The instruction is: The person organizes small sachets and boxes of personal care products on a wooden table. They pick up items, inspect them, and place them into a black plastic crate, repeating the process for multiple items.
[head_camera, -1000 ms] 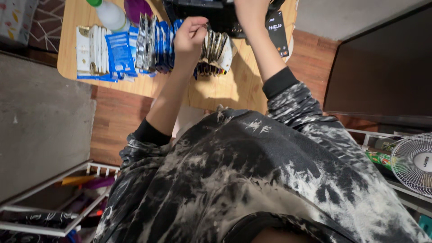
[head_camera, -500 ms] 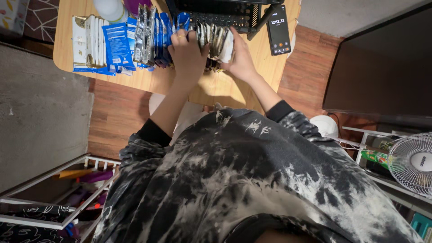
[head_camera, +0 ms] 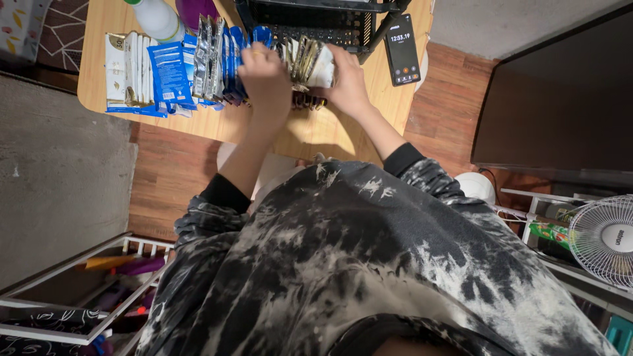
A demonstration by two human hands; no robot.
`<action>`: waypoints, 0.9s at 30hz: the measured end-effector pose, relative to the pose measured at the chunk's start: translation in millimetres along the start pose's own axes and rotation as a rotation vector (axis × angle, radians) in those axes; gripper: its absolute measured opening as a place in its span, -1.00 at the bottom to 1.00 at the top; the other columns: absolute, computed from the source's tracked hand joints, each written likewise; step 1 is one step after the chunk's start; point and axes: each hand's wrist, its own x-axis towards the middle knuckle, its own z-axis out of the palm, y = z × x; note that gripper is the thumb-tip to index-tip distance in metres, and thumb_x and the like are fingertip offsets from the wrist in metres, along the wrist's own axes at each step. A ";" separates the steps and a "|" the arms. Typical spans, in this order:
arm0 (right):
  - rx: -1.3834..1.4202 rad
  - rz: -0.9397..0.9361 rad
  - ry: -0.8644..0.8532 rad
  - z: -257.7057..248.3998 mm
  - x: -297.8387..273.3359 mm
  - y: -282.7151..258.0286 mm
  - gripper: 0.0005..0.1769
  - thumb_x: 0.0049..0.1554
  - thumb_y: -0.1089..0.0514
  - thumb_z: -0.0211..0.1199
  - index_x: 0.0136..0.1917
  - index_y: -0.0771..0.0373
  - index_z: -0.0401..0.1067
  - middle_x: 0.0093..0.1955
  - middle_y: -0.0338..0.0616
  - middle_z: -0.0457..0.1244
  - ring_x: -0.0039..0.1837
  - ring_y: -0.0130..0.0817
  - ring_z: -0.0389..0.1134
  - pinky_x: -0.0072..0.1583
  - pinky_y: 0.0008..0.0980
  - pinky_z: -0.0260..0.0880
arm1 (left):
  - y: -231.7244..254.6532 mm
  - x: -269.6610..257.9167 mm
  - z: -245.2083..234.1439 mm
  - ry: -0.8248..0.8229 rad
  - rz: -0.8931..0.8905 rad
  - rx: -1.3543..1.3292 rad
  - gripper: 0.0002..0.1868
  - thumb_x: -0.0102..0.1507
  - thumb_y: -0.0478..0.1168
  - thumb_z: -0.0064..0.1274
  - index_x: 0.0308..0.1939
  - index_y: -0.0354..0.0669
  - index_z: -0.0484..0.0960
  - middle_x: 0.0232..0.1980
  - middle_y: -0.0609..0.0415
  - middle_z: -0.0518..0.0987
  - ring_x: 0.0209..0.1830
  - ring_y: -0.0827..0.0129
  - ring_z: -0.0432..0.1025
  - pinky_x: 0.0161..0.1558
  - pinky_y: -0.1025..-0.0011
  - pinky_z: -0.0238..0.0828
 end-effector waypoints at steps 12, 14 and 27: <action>0.507 -0.048 0.136 -92.5 -2.1 -27.2 -0.65 0.32 0.32 0.35 0.30 0.21 0.31 -0.01 -0.25 0.32 -0.01 -0.51 0.30 0.04 -0.54 0.32 | 42.4 24.6 -69.1 -0.176 -0.145 -0.823 -0.60 0.45 0.02 0.01 -0.33 -0.20 0.61 -0.51 0.08 0.58 -0.51 0.35 0.51 -0.43 0.38 0.43; 0.404 -0.129 0.152 -111.3 -1.6 -47.4 -0.89 0.45 0.35 0.30 0.14 0.26 0.38 -0.09 -0.27 0.30 -0.10 -0.55 0.22 0.00 -0.55 0.28 | 52.2 26.9 -77.7 -0.373 -0.301 -1.013 -0.47 0.43 0.13 -0.10 -0.41 -0.21 0.62 -0.57 0.06 0.58 -0.63 0.43 0.51 -0.54 0.46 0.44; 0.153 -0.448 0.069 -170.2 -23.4 -129.7 -0.72 0.04 0.33 0.29 0.04 0.22 0.61 0.19 -0.14 0.34 0.25 -0.27 0.38 0.28 -0.33 0.43 | 65.5 49.6 -87.7 -0.902 -0.724 -1.714 -0.51 0.35 0.14 -0.16 0.02 -0.23 0.54 -0.03 -0.02 0.62 -0.08 0.32 0.57 -0.03 0.33 0.56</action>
